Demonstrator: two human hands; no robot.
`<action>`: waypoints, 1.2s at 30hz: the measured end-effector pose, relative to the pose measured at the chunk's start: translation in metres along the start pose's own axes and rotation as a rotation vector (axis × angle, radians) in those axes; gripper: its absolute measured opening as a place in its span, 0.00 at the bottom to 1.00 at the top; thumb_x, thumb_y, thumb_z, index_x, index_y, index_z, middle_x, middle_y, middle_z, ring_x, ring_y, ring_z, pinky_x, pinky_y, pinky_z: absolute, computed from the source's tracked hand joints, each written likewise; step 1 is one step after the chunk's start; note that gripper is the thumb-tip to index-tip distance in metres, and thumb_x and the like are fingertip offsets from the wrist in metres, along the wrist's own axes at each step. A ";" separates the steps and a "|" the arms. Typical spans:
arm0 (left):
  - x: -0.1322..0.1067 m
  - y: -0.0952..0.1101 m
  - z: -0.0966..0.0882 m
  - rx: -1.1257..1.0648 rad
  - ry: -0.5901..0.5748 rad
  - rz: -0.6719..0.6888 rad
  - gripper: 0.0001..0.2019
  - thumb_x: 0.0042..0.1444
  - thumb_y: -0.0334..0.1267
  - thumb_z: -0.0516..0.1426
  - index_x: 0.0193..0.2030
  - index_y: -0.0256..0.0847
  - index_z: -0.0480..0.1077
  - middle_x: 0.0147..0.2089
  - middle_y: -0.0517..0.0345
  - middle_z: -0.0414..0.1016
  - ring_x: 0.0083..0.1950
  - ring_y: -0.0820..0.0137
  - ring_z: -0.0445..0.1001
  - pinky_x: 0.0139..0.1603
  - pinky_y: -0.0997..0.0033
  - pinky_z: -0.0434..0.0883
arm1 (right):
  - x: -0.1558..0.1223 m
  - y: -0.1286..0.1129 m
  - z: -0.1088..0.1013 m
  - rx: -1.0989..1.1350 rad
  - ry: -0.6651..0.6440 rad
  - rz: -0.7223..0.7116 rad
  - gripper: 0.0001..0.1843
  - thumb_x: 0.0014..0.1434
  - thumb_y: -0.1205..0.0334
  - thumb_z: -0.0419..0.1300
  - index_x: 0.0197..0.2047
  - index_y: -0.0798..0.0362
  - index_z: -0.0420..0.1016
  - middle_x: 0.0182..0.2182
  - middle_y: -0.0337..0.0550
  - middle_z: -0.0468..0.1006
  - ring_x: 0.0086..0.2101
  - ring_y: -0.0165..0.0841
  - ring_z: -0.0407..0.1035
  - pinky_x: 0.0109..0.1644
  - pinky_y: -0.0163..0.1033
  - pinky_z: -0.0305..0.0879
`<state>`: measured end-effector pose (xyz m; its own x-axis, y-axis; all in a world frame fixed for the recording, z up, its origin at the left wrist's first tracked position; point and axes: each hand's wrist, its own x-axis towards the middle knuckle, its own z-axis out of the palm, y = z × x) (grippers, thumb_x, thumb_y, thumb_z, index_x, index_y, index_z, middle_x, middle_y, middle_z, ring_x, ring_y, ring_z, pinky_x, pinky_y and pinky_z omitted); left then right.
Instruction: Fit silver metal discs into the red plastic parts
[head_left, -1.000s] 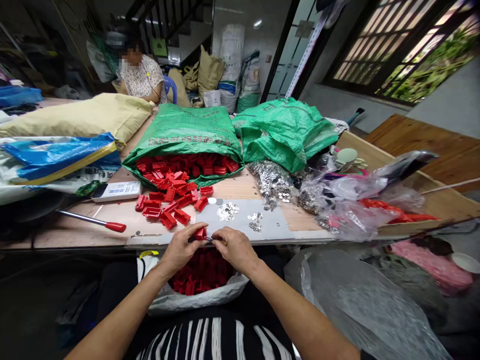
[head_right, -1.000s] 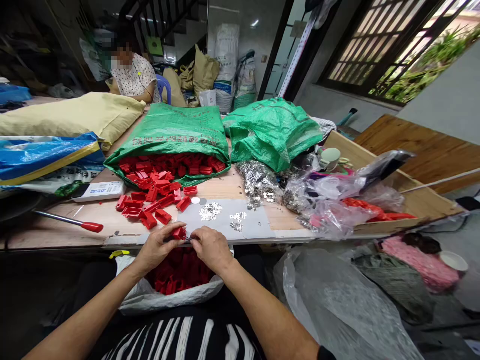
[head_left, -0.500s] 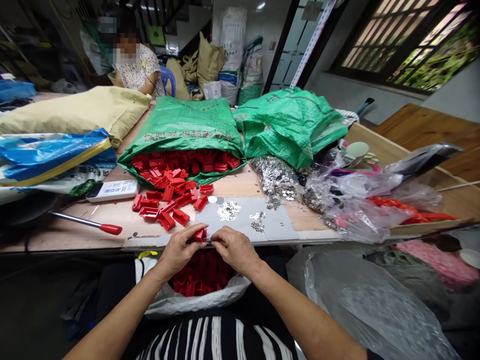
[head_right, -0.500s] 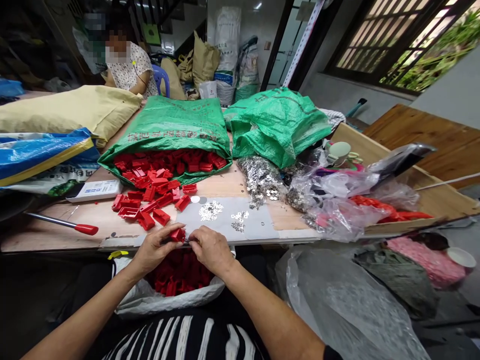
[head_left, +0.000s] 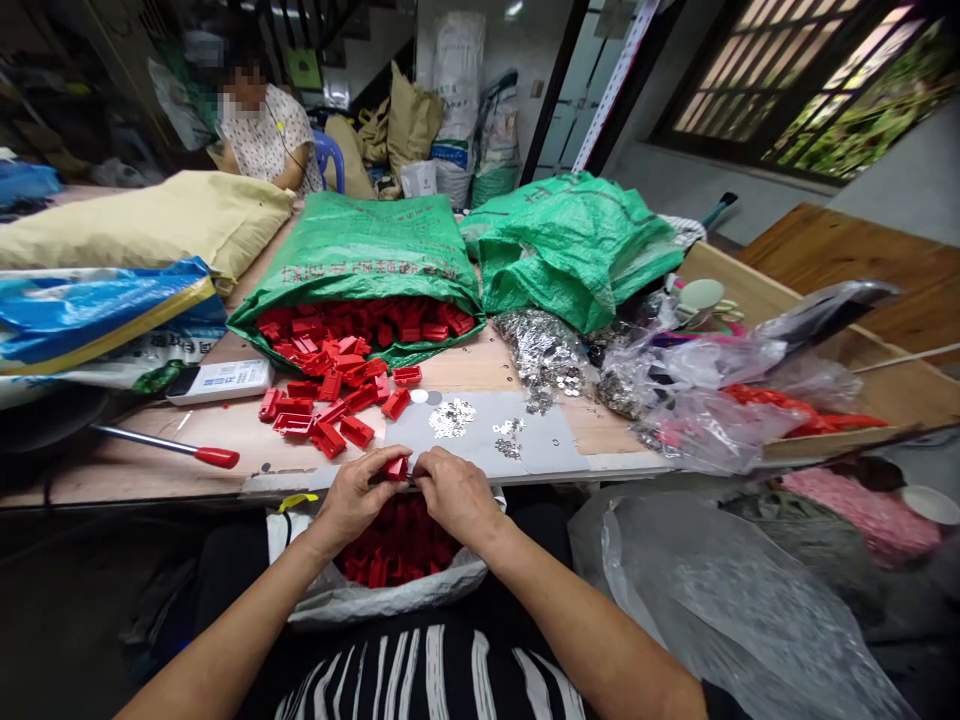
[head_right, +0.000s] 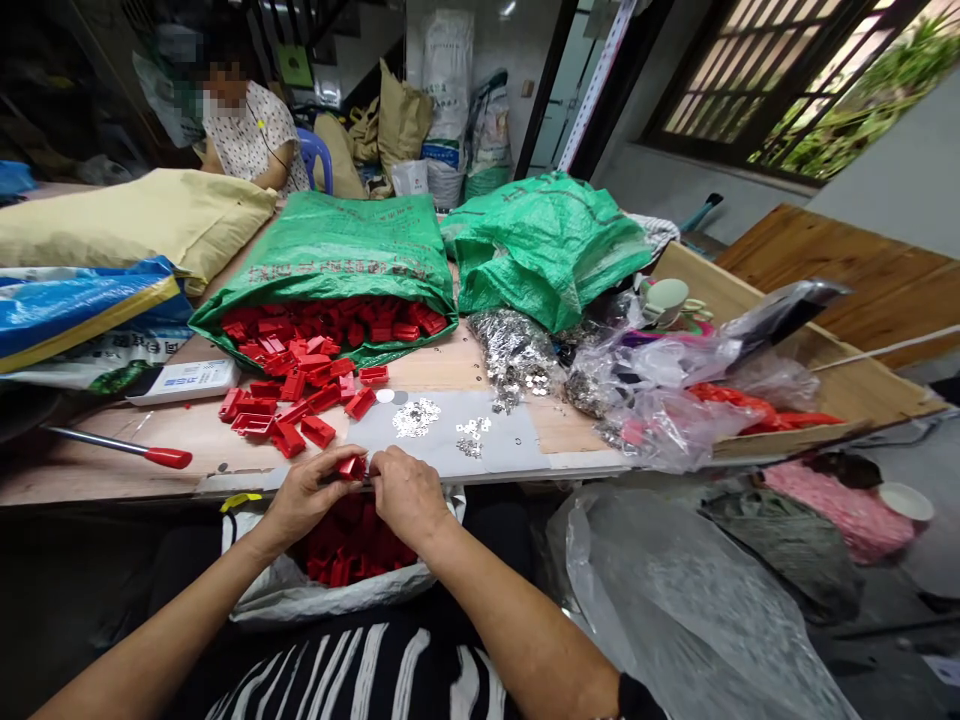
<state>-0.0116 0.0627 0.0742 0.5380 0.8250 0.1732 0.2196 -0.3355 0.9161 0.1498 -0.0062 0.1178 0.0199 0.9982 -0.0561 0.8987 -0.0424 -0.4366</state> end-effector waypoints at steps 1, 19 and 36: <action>-0.002 0.001 0.001 0.007 0.014 0.002 0.18 0.48 0.32 0.62 0.47 0.47 0.75 0.46 0.56 0.80 0.46 0.63 0.76 0.51 0.64 0.69 | -0.001 0.003 0.001 0.038 0.008 -0.024 0.06 0.60 0.66 0.55 0.40 0.49 0.72 0.37 0.42 0.74 0.36 0.34 0.70 0.39 0.37 0.61; -0.037 0.062 0.003 -1.327 0.146 -0.581 0.03 0.55 0.31 0.59 0.37 0.37 0.72 0.39 0.54 0.80 0.40 0.68 0.79 0.51 0.66 0.74 | -0.036 -0.014 -0.022 0.418 0.040 -0.254 0.19 0.66 0.56 0.49 0.59 0.45 0.63 0.27 0.36 0.76 0.29 0.31 0.70 0.35 0.32 0.60; -0.042 0.066 0.012 -1.468 0.263 -0.653 0.06 0.59 0.28 0.54 0.36 0.34 0.73 0.38 0.51 0.79 0.39 0.69 0.79 0.49 0.65 0.76 | -0.035 -0.015 -0.021 0.353 0.083 -0.283 0.14 0.66 0.56 0.50 0.52 0.47 0.67 0.38 0.40 0.80 0.37 0.32 0.74 0.39 0.33 0.63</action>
<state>-0.0094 0.0004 0.1229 0.4896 0.7477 -0.4487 -0.6625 0.6535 0.3661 0.1447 -0.0398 0.1456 -0.1570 0.9719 0.1754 0.6695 0.2353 -0.7046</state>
